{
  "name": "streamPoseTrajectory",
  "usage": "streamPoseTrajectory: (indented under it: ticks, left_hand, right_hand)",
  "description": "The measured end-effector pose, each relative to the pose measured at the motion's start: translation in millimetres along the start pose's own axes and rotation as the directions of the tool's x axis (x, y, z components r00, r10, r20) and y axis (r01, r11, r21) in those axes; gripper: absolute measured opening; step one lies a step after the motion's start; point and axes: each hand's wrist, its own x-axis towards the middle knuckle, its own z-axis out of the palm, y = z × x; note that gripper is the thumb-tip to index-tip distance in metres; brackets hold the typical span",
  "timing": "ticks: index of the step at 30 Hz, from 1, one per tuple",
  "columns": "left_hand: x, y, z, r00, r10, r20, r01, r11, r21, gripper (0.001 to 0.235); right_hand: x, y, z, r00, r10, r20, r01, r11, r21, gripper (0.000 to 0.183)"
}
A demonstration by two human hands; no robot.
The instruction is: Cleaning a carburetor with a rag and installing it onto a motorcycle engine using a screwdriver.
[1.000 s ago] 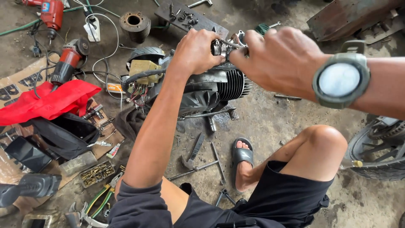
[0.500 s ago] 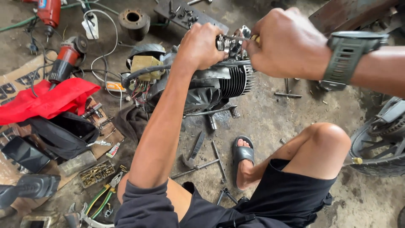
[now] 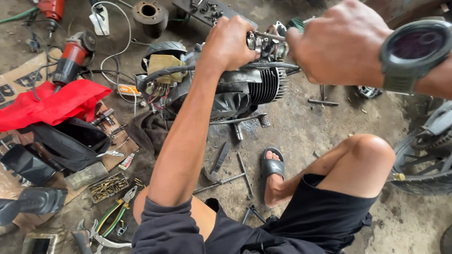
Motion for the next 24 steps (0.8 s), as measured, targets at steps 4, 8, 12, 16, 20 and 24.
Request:
streamPoseTrajectory:
  ticks: [4, 8, 12, 16, 20, 24]
  left_hand:
    - [-4, 5, -8, 1.0, 0.004, -0.015, -0.004, 1.0, -0.005, 0.048]
    - [-4, 7, -9, 1.0, 0.009, 0.006, -0.009, 1.0, 0.008, 0.054]
    - [-11, 8, -14, 0.998, -0.055, 0.033, 0.056, 0.998, -0.028, 0.052]
    - [-7, -9, -3, 0.999, 0.037, 0.009, -0.037, 0.998, -0.054, 0.056]
    - [10, -12, -21, 0.979, 0.175, 0.102, -0.108, 0.877, -0.468, 0.056]
    - [57, 3, -22, 0.996, -0.024, 0.086, 0.061, 0.883, -0.465, 0.06]
  right_hand:
    - [5, -2, -11, 0.897, 0.384, 0.219, -0.4, 0.494, 0.772, 0.026]
    - [5, 4, -12, 0.884, 0.358, 0.302, -0.436, 0.393, 0.809, 0.034]
    - [-1, -4, -10, 0.974, 0.225, 0.001, -0.183, 0.79, 0.585, 0.036]
    - [1, 2, -8, 0.973, 0.037, -0.229, -0.034, 0.999, 0.021, 0.007]
    - [8, 8, -13, 0.992, 0.015, -0.127, -0.004, 0.996, 0.084, 0.01]
    - [9, 12, -12, 0.993, 0.03, -0.116, 0.002, 0.963, 0.268, 0.009]
